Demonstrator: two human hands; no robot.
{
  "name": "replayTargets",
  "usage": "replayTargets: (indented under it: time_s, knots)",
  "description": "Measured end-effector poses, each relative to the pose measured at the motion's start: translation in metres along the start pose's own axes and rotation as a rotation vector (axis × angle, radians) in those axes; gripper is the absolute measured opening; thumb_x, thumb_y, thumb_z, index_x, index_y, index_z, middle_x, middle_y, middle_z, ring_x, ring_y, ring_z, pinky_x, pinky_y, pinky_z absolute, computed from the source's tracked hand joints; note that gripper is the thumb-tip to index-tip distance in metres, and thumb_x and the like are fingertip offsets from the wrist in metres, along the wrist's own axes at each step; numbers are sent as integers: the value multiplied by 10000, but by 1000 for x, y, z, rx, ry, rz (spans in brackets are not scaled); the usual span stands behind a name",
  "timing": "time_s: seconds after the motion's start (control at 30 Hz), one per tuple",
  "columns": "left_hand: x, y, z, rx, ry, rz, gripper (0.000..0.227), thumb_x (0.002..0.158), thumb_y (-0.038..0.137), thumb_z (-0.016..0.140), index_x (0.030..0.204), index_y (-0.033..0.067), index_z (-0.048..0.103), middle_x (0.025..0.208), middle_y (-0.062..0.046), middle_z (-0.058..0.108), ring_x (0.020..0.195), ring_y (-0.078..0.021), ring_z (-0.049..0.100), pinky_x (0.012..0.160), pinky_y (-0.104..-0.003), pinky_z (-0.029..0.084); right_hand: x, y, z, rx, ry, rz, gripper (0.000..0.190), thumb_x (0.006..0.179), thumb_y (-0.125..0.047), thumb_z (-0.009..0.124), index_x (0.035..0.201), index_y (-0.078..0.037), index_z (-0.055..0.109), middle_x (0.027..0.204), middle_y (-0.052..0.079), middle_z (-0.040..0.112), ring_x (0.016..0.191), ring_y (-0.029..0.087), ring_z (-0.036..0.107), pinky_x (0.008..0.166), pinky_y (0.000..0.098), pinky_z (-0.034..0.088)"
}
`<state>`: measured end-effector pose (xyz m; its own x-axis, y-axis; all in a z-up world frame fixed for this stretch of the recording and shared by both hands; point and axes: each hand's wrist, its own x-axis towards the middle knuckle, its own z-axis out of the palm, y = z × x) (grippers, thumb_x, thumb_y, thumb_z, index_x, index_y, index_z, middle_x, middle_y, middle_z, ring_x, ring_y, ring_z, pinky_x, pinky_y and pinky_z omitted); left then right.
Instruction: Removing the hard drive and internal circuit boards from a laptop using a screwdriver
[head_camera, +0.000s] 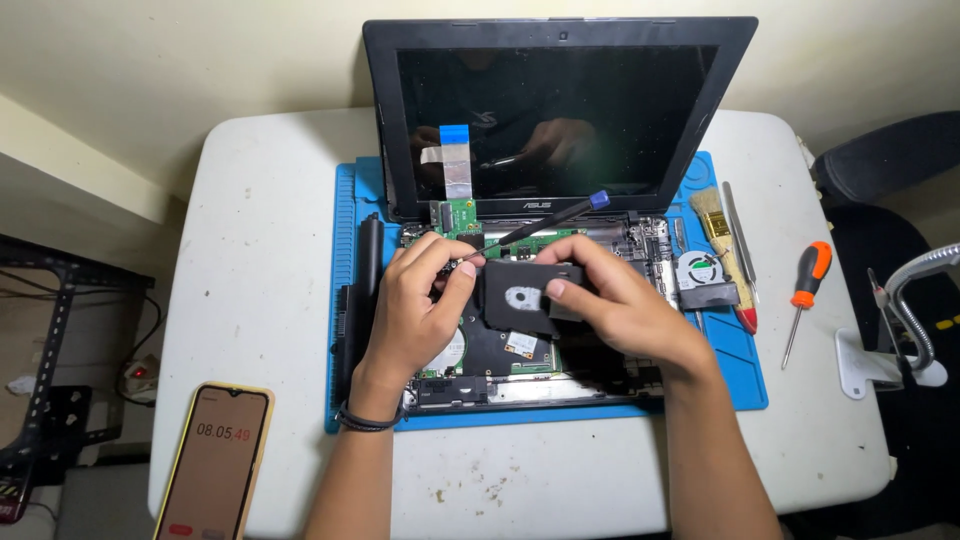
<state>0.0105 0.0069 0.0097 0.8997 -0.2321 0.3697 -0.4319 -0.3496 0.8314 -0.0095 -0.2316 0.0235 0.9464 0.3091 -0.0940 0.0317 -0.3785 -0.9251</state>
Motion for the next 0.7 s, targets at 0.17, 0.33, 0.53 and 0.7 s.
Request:
replayTargets:
  time_s: [0.17, 0.33, 0.53, 0.7]
  knots:
    - [-2, -6, 0, 3, 5, -2, 164, 970, 175, 583, 970, 139, 743, 725, -32, 590, 639, -219, 594, 809, -340, 462, -13, -5, -36, 249, 102, 96, 220, 963, -44, 599, 1166, 8, 664, 838, 32, 537, 729, 146, 502, 621, 299, 455]
    - [-2, -2, 0, 78, -23, 25, 194, 973, 187, 530, 936, 83, 690, 909, -17, 690, 700, -160, 604, 782, -347, 416, -19, 15, -63, 264, 161, 376, 143, 936, -58, 622, 1072, -39, 665, 1086, 95, 668, 890, 213, 656, 725, 313, 543]
    - [-2, -1, 0, 73, -27, 37, 165, 964, 159, 546, 945, 74, 686, 922, -20, 696, 705, -156, 611, 800, -345, 426, -17, 12, -63, 238, 209, 577, 171, 982, 31, 567, 1111, -30, 663, 1012, 153, 689, 859, 278, 676, 720, 371, 552]
    - [-2, -2, 1, 63, -34, 55, 181, 974, 170, 543, 956, 65, 689, 903, -28, 682, 688, -153, 586, 772, -339, 445, -13, 3, -53, -347, 171, 483, 219, 964, -216, 591, 1117, -131, 721, 1132, 15, 666, 913, 162, 625, 791, 318, 478]
